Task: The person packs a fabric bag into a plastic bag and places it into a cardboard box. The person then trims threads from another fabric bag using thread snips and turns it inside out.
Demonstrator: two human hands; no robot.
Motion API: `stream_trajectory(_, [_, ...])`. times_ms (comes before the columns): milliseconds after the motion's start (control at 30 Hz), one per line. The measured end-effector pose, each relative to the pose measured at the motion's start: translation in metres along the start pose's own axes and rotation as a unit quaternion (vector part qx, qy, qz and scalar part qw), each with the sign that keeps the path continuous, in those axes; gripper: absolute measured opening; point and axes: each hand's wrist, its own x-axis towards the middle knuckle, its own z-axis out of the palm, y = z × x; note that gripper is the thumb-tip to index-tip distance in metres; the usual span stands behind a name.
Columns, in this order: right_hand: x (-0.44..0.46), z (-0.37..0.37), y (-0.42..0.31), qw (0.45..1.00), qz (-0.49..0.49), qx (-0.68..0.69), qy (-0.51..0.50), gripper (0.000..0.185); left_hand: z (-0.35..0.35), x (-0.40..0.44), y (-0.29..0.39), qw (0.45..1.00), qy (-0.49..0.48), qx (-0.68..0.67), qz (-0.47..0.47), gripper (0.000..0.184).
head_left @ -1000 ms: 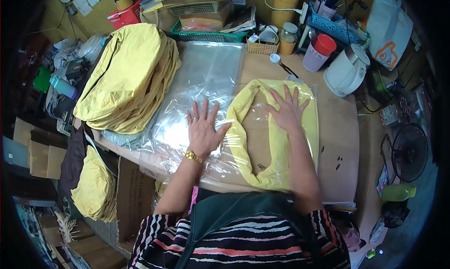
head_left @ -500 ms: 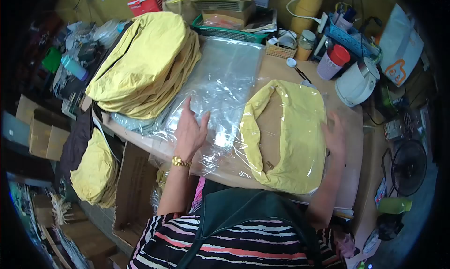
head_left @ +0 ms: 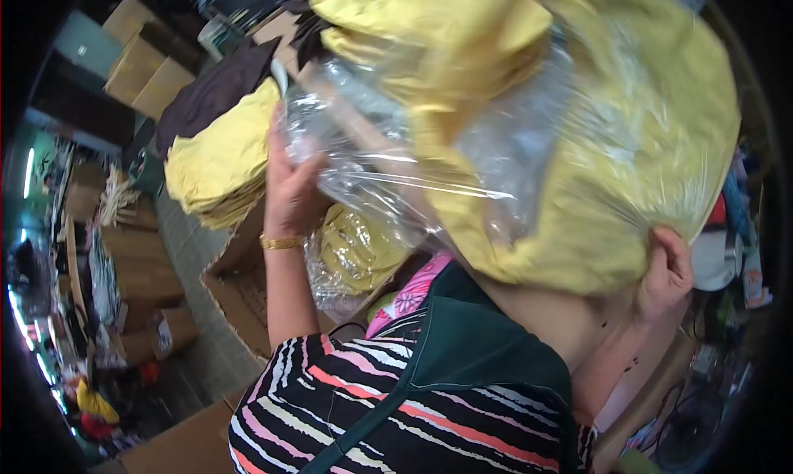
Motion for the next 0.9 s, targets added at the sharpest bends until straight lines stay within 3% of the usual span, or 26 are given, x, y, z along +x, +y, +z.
stream_trajectory(67, [0.008,0.083,-0.064,0.984,-0.071,0.005,-0.164,0.018,-0.052,-0.027,0.004,0.996,0.075,0.004,0.052,0.085])
stream_trajectory(100, [0.004,0.124,-0.081,0.971,-0.036,0.036,-0.235,0.021,-0.083,-0.042,-0.004,0.992,0.119,0.029,0.013,0.083])
stream_trajectory(133, [0.004,0.159,-0.093,0.941,-0.099,0.008,-0.323,0.023,-0.123,-0.062,-0.024,0.981,0.176,0.083,-0.008,0.081])
stream_trajectory(200, [-0.021,0.237,-0.076,0.900,-0.126,0.084,-0.409,0.026,-0.158,-0.105,-0.056,0.927,0.281,0.242,-0.055,0.070])
stream_trajectory(267, [-0.055,0.299,-0.054,0.860,-0.102,0.110,-0.487,0.030,-0.227,-0.160,-0.136,0.916,0.345,0.190,-0.077,0.061])
stream_trajectory(300, [-0.071,0.325,-0.044,0.847,-0.099,0.071,-0.518,0.032,-0.241,-0.183,-0.158,0.872,0.353,0.313,-0.127,0.062])
stream_trajectory(333, [-0.088,0.348,-0.031,0.832,-0.097,0.031,-0.546,0.034,-0.242,-0.203,-0.177,0.833,0.396,0.340,-0.180,0.063])
stream_trajectory(367, [-0.108,0.368,-0.013,0.824,-0.077,0.013,-0.561,0.035,-0.252,-0.222,-0.196,0.836,0.427,0.283,-0.196,0.064])
stream_trajectory(400, [-0.126,0.387,0.005,0.817,-0.060,-0.007,-0.574,0.037,-0.266,-0.242,-0.224,0.796,0.477,0.295,-0.227,0.066])
stream_trajectory(467, [-0.157,0.408,0.031,0.796,0.007,-0.069,-0.602,0.039,-0.250,-0.247,-0.216,0.760,0.489,0.282,-0.322,0.071])
stream_trajectory(600, [-0.182,0.428,0.074,0.773,0.116,-0.069,-0.620,0.033,-0.283,-0.274,-0.261,0.802,0.461,0.210,-0.317,0.081])
stream_trajectory(667, [-0.189,0.432,0.089,0.757,0.104,-0.106,-0.637,0.032,-0.289,-0.277,-0.276,0.760,0.440,0.393,-0.273,0.086])
stream_trajectory(700, [-0.185,0.422,0.073,0.761,0.040,-0.189,-0.619,0.034,-0.296,-0.283,-0.298,0.760,0.438,0.393,-0.276,0.086])
stream_trajectory(733, [-0.181,0.417,0.062,0.756,-0.027,-0.270,-0.595,0.038,-0.303,-0.290,-0.330,0.697,0.437,0.493,-0.283,0.090])
stream_trajectory(767, [-0.180,0.417,0.060,0.755,-0.026,-0.272,-0.596,0.038,-0.305,-0.291,-0.340,0.663,0.432,0.541,-0.285,0.091])
stream_trajectory(800, [-0.181,0.415,0.059,0.652,-0.034,-0.311,-0.691,0.039,-0.305,-0.291,-0.349,0.625,0.427,0.586,-0.288,0.093])
stream_trajectory(833, [-0.183,0.414,0.060,0.536,-0.040,-0.343,-0.771,0.042,-0.300,-0.280,-0.349,0.576,0.431,0.506,-0.476,0.096])
stream_trajectory(900, [-0.188,0.407,0.057,0.448,-0.001,-0.278,-0.850,0.044,-0.288,-0.259,-0.345,0.500,0.414,0.402,-0.645,0.099])
